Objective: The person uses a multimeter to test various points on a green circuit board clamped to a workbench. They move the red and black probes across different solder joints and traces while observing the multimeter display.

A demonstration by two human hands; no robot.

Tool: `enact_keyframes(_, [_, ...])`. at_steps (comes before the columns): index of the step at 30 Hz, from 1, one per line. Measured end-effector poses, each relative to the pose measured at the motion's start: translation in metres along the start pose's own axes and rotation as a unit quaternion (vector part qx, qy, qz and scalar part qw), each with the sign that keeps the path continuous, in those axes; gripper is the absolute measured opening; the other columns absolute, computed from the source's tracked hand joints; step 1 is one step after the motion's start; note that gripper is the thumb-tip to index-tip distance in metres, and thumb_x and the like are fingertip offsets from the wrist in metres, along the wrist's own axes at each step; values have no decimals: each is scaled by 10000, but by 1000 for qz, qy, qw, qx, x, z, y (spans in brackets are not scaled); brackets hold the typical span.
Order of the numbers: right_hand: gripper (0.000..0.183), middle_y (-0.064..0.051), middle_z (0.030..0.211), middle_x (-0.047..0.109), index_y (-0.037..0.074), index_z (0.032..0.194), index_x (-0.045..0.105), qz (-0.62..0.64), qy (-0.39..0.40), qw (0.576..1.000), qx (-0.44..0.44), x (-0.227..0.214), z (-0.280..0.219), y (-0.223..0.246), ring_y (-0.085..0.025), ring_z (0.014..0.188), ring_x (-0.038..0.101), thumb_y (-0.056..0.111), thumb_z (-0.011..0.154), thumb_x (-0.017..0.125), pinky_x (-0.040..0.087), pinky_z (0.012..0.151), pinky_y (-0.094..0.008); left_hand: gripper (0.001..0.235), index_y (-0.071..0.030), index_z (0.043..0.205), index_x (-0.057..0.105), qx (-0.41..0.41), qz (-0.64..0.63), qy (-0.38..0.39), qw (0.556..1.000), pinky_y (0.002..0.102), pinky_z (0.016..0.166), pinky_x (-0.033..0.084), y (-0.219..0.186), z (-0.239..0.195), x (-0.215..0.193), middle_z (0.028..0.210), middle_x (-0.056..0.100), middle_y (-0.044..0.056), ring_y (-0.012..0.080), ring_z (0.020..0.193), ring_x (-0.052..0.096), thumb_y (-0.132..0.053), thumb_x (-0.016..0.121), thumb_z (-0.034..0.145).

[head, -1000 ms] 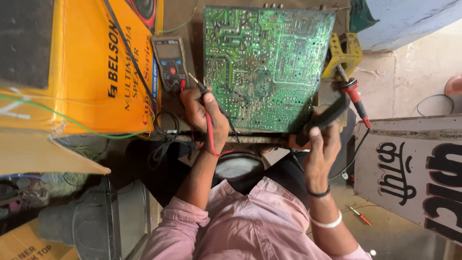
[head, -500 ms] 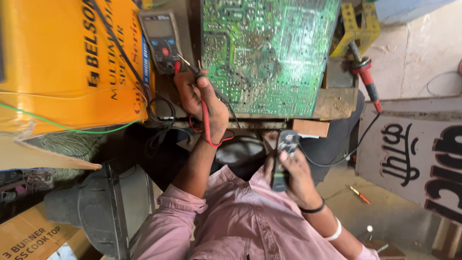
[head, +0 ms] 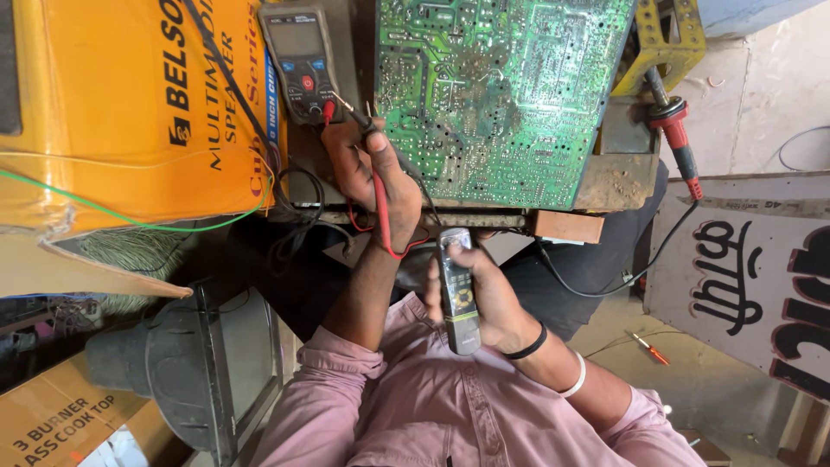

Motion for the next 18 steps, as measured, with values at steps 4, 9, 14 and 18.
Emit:
enact_keyframes(4, [349, -202, 938, 722, -91, 1174, 615, -51, -1, 998, -40, 2, 1, 4, -260, 660, 701, 169, 943, 588, 578, 606, -361, 403, 11, 1048, 575, 4, 5, -1, 1000, 316, 839, 442, 0, 0, -1, 1032, 502, 66, 168, 946, 509, -380, 523, 1129])
enact_keyframes(9, [386, -207, 799, 705, -20, 1221, 576, -40, 62, 996, -41, 5, -7, 3, -274, 568, 687, 258, 953, 562, 566, 530, -358, 407, 7, 1035, 574, 25, 25, -4, 999, 334, 869, 451, 2, 0, -2, 1049, 522, 75, 180, 941, 526, -384, 513, 1129])
enact_keyframes(14, [390, -206, 731, 689, 13, 1078, 561, 11, 36, 999, 10, -6, -1, -2, -288, 510, 674, 395, 1022, 509, 550, 476, -354, 434, 1, 1014, 578, 30, 53, -4, 998, 364, 927, 437, 1, 0, -2, 1068, 511, 83, 192, 1010, 507, -404, 487, 1140])
enact_keyframes(18, [400, -176, 683, 664, 10, 1031, 584, 7, -11, 1000, 25, -17, 1, -5, -270, 473, 648, 399, 1037, 492, 529, 439, -343, 472, -8, 991, 554, 18, 55, 2, 998, 370, 937, 434, 3, 1, -2, 1059, 514, 72, 191, 1017, 492, -450, 472, 1133])
Point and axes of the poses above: each hand's wrist, its own z-axis towards the middle knuckle, its own x-axis out of the palm, y = z × x, the point moved 6 cm from there along z, towards the middle knuckle
